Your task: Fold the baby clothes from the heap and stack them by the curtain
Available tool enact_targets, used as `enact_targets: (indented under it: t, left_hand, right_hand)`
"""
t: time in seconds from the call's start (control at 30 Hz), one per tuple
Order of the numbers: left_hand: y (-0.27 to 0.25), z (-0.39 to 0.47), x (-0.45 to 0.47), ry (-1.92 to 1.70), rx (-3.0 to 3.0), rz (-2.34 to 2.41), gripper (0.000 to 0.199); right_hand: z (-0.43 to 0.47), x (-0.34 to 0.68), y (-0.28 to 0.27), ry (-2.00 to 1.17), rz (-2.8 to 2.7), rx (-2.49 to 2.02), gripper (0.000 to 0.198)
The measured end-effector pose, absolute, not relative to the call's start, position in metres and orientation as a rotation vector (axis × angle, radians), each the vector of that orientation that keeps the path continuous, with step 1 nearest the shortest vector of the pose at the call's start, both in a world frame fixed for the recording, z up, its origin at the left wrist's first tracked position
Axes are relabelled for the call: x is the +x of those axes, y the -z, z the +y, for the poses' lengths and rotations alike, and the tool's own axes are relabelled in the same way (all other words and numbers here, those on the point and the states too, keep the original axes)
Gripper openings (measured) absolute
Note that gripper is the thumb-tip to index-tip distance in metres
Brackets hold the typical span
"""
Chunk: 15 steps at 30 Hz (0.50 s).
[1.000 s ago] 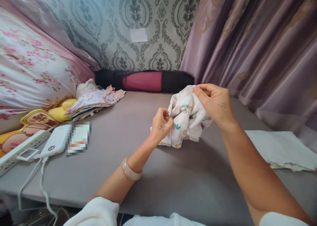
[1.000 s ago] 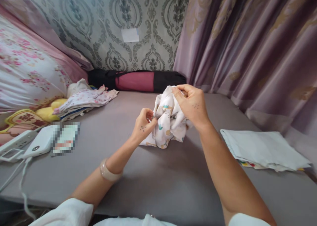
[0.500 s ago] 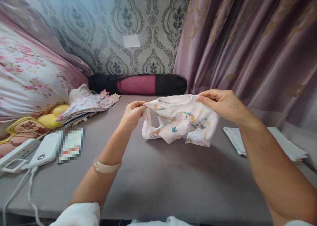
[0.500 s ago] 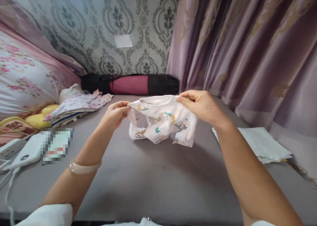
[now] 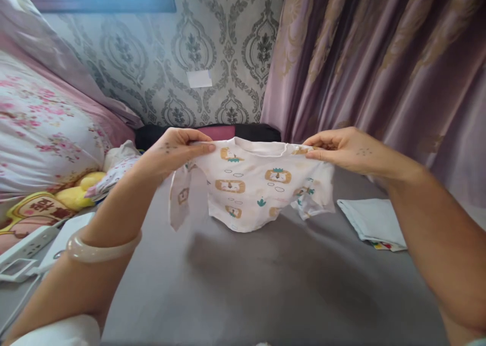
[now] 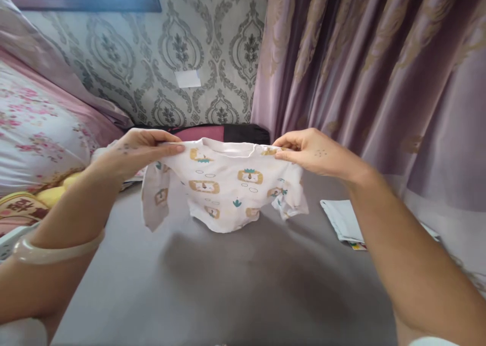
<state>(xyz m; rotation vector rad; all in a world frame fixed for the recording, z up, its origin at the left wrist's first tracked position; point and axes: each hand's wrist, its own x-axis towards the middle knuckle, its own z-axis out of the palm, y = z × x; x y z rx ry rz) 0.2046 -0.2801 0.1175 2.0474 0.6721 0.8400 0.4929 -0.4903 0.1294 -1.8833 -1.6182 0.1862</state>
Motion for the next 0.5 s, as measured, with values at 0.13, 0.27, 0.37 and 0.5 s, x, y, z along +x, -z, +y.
enact_targets:
  t: [0.13, 0.27, 0.37, 0.5]
  left_hand:
    - [-0.129, -0.264, 0.208, -0.955, 2.303, 0.696, 0.017]
    - [-0.133, -0.26, 0.219, -1.506, 2.448, 0.672, 0.016]
    - [-0.131, -0.261, 0.229, -1.733, 2.546, 0.622, 0.017]
    - [-0.121, -0.25, 0.24, -1.548, 2.621, 0.72, 0.018]
  right_hand:
    - [-0.485, 0.496, -0.136, -0.012, -1.64, -1.932, 0.035]
    - [-0.477, 0.495, -0.141, 0.335, -1.567, -1.813, 0.032]
    - [-0.467, 0.497, -0.141, 0.527, -1.667, -1.718, 0.031]
    - [-0.451, 0.505, -0.137, 0.69, -1.693, -1.741, 0.032]
